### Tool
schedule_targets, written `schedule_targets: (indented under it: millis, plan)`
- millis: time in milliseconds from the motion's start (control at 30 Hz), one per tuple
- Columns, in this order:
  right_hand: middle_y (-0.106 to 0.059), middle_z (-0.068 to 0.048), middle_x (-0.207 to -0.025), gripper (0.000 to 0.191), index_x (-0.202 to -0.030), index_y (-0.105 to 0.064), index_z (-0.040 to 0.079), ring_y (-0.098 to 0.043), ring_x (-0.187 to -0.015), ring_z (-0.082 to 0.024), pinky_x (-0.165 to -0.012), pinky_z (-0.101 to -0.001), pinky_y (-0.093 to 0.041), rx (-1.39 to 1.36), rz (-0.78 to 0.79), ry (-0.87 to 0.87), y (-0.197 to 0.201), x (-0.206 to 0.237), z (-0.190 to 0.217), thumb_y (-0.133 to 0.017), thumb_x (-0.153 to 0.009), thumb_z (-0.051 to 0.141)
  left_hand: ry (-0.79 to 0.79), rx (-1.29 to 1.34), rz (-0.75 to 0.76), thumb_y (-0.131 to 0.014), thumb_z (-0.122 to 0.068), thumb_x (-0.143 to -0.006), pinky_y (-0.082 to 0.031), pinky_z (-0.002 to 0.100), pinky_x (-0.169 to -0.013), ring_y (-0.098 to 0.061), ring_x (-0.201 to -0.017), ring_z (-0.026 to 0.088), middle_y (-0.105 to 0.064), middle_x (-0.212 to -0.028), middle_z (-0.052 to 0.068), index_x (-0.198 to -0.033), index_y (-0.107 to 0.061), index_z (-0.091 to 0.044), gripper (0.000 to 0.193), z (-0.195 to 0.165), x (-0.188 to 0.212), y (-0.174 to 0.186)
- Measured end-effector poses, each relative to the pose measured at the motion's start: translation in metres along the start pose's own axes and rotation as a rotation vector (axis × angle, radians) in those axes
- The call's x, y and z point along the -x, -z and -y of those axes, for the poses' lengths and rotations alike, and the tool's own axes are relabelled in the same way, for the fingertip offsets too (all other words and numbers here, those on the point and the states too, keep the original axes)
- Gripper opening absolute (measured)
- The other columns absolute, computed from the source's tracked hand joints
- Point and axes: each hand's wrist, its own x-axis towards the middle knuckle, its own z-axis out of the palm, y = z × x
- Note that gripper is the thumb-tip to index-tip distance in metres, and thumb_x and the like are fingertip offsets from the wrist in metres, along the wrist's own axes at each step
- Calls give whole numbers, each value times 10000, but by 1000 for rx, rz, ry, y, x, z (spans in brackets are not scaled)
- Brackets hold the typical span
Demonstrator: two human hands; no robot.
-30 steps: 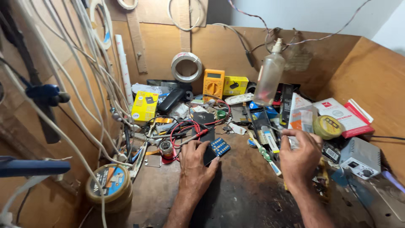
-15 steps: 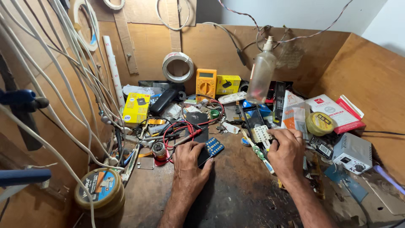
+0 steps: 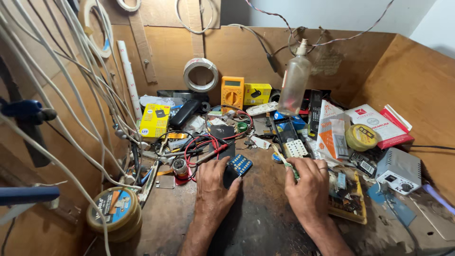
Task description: The person disassembles a small electronic device, removes the battery, and uses a multimeter to test the circuit board. They connect the multimeter probes to different points on the board and observe the readings.
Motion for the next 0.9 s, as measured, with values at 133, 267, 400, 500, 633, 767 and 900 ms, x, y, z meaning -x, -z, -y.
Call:
schedule_targets:
  millis: [133,267,400,500,633,767,900]
  plan:
    - [-725,-79,-998,264,-1054,-752,67,-593,-966,-277,-878,-431,-451,133,64,-34,-4,-2,10,-778,-810,165,-10,-19,20,-861,-199,-710,-429,482,-976,-549,-1100,361,-621,-1126,167,-1258,-616,-18,627,1,-1,0]
    - [-706,-63,-1013,290,-1066,-751,95,-574,-1007,-280,-895,-448,-447,174,91,-69,-3,-2,14,-785,-791,184,-29,-31,20,-871,-242,-703,-428,489,-955,-557,-1070,359,-632,-1082,165,-1230,-632,-14,622,-1,-3,1]
    - [-703,-55,-1006,299,-1061,-751,108,-571,-1005,-290,-904,-456,-432,165,58,-51,-1,-3,22,-786,-769,166,-38,-14,-29,-858,-292,-760,-447,484,-912,-586,-1007,354,-667,-1005,159,-1161,-672,0,530,-5,-3,3]
    - [-704,-74,-1013,308,-1039,-743,80,-569,-1001,-307,-918,-460,-426,170,-39,6,-1,-8,31,-789,-751,177,-59,-10,-73,-807,-232,-829,-470,471,-882,-614,-957,338,-690,-964,150,-1105,-706,-9,369,-6,-4,6]
    - [-705,-80,-1036,204,-1041,-728,69,-575,-990,-284,-934,-436,-432,29,-90,83,-8,-14,45,-758,-857,152,8,-10,-119,-727,-117,-894,-503,441,-863,-633,-959,317,-704,-991,146,-1081,-708,-17,213,-5,-4,9]
    - [-705,-78,-1025,152,-1007,-710,62,-590,-1021,-286,-956,-428,-434,-116,-138,140,-10,-10,53,-729,-861,96,-25,-75,-154,-687,-26,-843,-496,451,-847,-619,-936,332,-692,-979,161,-1108,-700,-3,267,4,-15,9]
    - [-702,-84,-1014,143,-1015,-696,43,-595,-1021,-293,-949,-418,-439,-168,-154,150,-8,-8,54,-714,-875,65,-27,-353,-101,-707,9,-750,-470,471,-850,-592,-936,348,-666,-964,186,-990,-669,-2,243,16,-38,7]
